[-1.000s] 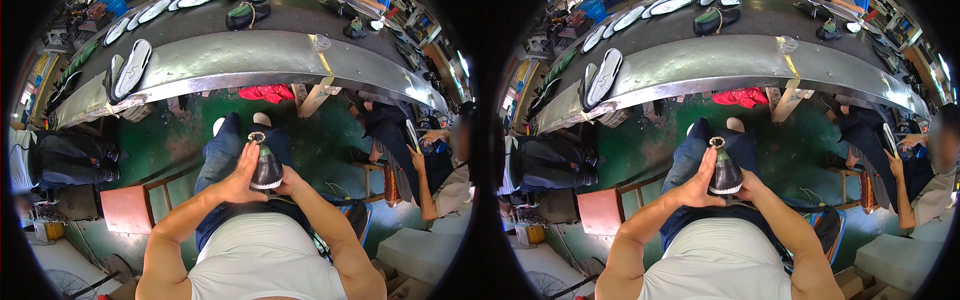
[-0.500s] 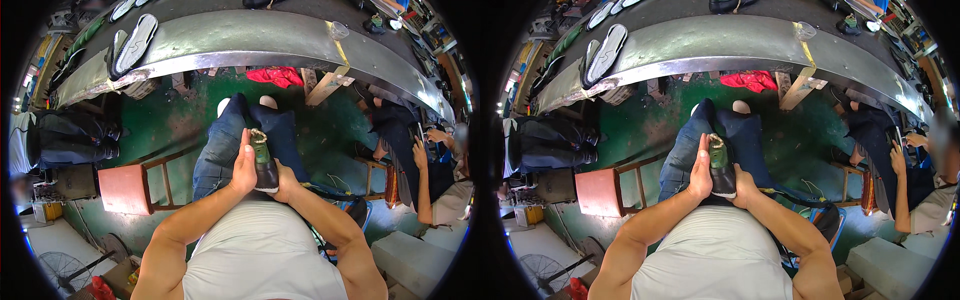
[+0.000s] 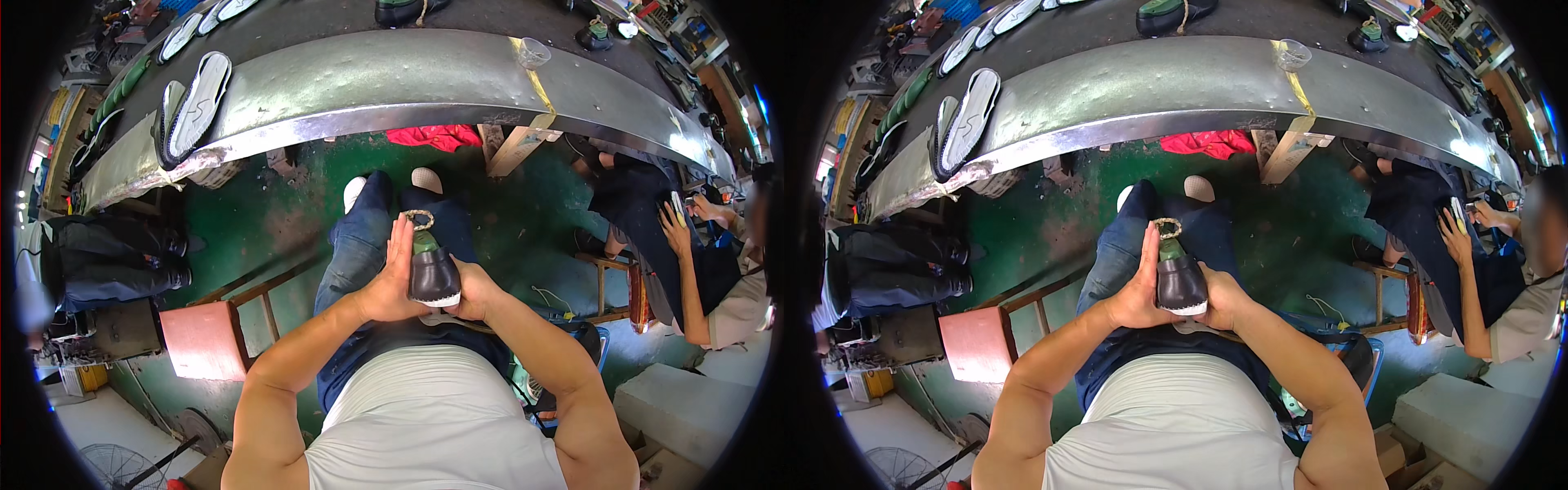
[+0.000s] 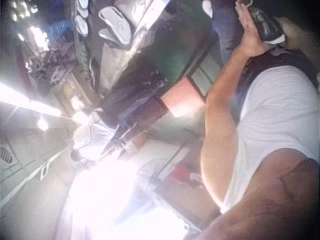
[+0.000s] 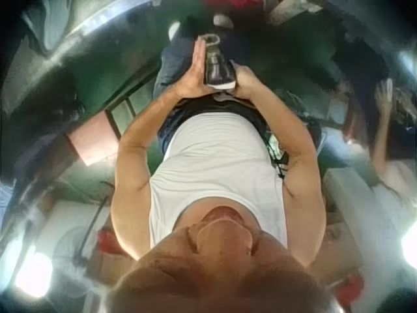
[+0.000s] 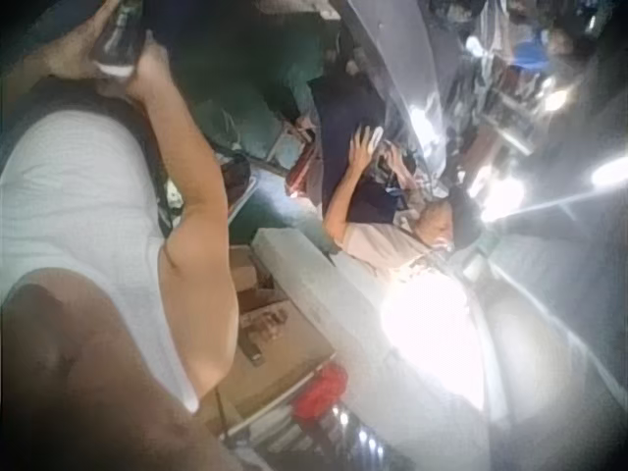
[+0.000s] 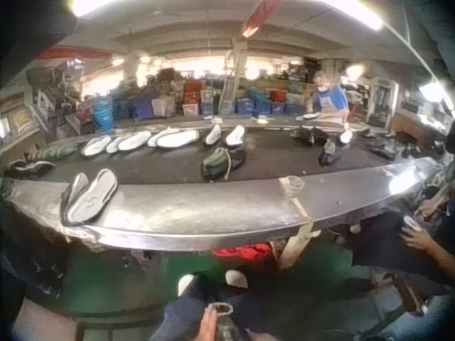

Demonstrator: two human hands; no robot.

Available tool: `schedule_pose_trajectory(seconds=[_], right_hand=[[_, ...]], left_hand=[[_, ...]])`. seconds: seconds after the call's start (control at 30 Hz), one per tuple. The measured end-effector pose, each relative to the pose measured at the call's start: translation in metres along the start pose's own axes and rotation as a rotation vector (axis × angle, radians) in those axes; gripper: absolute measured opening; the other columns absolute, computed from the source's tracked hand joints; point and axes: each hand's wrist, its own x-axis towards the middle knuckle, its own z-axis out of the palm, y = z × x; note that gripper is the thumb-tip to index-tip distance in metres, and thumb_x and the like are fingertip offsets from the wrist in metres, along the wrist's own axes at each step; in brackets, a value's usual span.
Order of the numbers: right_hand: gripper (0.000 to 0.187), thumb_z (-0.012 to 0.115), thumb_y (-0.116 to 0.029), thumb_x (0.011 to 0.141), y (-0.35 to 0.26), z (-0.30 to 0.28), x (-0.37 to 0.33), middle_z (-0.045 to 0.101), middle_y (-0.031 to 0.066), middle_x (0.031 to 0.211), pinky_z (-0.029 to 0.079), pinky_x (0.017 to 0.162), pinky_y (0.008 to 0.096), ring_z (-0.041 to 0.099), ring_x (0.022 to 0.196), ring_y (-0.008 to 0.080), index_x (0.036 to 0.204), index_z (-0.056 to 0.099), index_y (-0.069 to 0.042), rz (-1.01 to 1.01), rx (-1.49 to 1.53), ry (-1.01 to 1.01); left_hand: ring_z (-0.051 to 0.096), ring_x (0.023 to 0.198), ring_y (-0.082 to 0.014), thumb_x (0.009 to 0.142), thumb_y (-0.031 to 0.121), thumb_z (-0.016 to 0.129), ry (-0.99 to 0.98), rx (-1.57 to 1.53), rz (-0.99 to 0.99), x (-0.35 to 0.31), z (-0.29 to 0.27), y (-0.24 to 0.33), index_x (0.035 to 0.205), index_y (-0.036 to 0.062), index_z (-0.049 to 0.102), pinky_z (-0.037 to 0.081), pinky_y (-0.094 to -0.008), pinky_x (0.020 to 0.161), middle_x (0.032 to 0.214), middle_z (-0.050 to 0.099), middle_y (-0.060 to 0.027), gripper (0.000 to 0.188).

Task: The recorder uses a scraping tool to clean or level the bottom of a shoe during assembly.

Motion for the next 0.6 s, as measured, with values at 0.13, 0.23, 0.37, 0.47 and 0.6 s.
schedule_pose_trajectory(seconds=[0.13,0.23,0.37,0.47,0.6], right_hand=[[0.047,0.033,-0.047,0.108,-0.004,0.000,0.001,0.059,0.0020,0.067,0.047,0.043,0.0372,0.059,0.050,0.0163,0.094,0.062,-0.012,-0.043,-0.214,-0.046],[0.051,0.033,-0.044,0.109,-0.013,-0.014,0.004,0.062,0.0052,0.068,0.049,0.049,0.0401,0.062,0.055,0.0226,0.089,0.063,-0.008,-0.036,-0.470,-0.034],[0.040,0.061,-0.032,0.097,-0.033,-0.007,-0.018,0.064,0.0211,0.113,0.053,0.083,0.0446,0.065,0.099,0.0407,0.122,0.056,-0.001,-1.050,-1.324,0.032],[0.072,0.077,-0.032,0.085,-0.049,0.010,-0.044,0.048,0.0223,0.141,0.050,0.097,0.0415,0.053,0.126,0.0382,0.142,0.044,-0.004,-1.227,-1.386,-0.159],[0.100,0.089,-0.035,0.069,-0.060,0.024,-0.038,0.042,0.0226,0.150,0.047,0.105,0.0414,0.044,0.137,0.0385,0.148,0.038,-0.003,-1.325,-1.747,-0.245]], left_hand=[[-0.005,0.150,-0.0518,0.068,0.015,0.088,0.077,0.039,0.091,0.004,0.004,-0.024,0.154,-0.0012,-0.012,0.009,-0.0580,0.121,0.159,-0.008,-0.0352,0.133],[0.003,0.150,-0.0502,0.069,0.007,0.086,0.125,0.059,0.194,0.009,0.000,-0.035,0.157,0.0016,-0.003,0.017,-0.0527,0.122,0.160,0.001,-0.0344,0.125],[0.005,0.151,-0.0465,0.067,0.010,0.089,0.093,0.095,0.139,0.013,-0.010,-0.036,0.156,0.0021,-0.006,0.017,-0.0492,0.123,0.161,0.002,-0.0311,0.130],[0.006,0.151,-0.0466,0.066,0.011,0.090,0.061,-0.055,0.089,0.015,-0.010,-0.040,0.156,0.0009,-0.008,0.019,-0.0497,0.123,0.161,0.003,-0.0310,0.133],[0.030,0.148,-0.0305,0.068,-0.002,0.084,0.041,-0.024,0.026,0.016,-0.013,-0.030,0.157,0.0091,-0.017,0.029,-0.0389,0.119,0.160,0.024,-0.0197,0.135]])
